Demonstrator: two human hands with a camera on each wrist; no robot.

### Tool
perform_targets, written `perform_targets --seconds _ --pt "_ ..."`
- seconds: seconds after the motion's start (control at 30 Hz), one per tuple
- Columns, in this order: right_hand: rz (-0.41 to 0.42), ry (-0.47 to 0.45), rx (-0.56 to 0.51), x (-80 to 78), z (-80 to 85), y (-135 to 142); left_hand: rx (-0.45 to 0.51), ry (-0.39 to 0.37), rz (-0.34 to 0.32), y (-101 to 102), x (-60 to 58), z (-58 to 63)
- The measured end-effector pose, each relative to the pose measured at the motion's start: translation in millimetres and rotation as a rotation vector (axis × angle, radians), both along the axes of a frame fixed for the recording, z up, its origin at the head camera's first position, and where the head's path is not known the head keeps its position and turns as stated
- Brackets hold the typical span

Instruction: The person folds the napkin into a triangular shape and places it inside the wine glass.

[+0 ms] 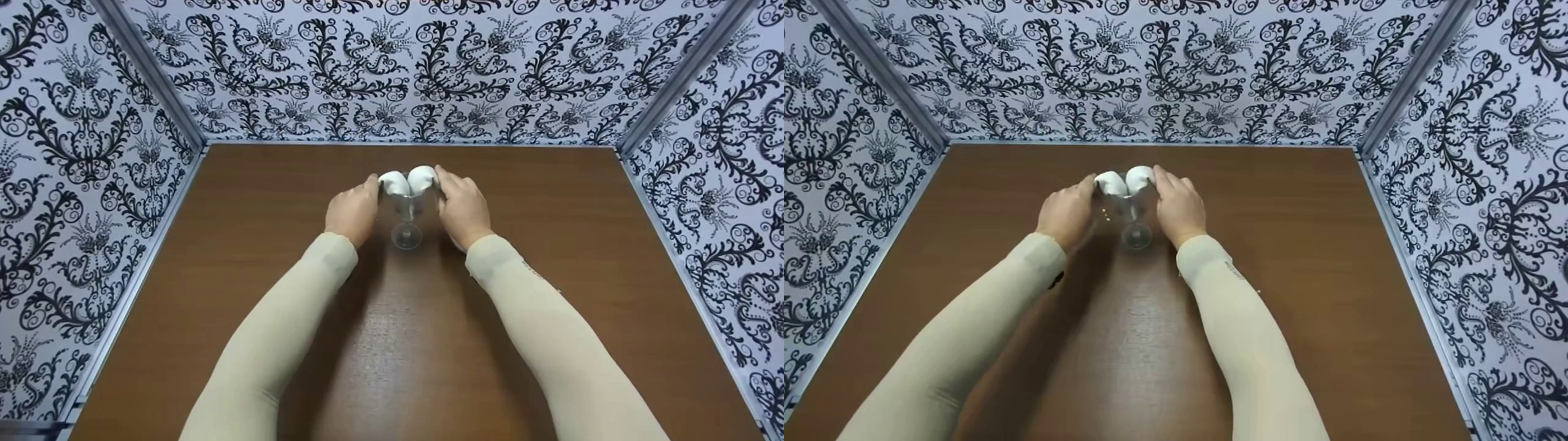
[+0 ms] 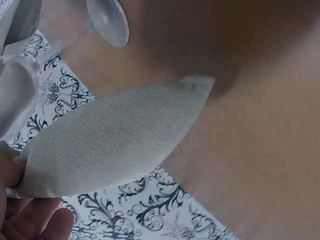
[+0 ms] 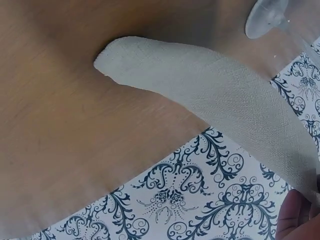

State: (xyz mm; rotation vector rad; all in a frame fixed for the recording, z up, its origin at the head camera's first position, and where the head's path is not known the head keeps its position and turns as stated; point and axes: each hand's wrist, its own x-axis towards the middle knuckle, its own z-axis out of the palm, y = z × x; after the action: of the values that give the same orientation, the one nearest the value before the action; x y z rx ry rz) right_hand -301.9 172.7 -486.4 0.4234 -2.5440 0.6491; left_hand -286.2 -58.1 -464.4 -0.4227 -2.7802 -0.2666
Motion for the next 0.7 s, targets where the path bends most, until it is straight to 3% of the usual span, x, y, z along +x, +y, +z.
perform_targets --seconds 0.37,0.7 --pt "-0.070 -0.030 0.096 4.2 -8.1 -2 0.054 -0.109 0.060 5 -1.7 -16.7" --pt "-0.073 -0.092 0.064 8.2 -13.6 -7 0.085 -0.183 0.081 10 -1.6 -21.4"
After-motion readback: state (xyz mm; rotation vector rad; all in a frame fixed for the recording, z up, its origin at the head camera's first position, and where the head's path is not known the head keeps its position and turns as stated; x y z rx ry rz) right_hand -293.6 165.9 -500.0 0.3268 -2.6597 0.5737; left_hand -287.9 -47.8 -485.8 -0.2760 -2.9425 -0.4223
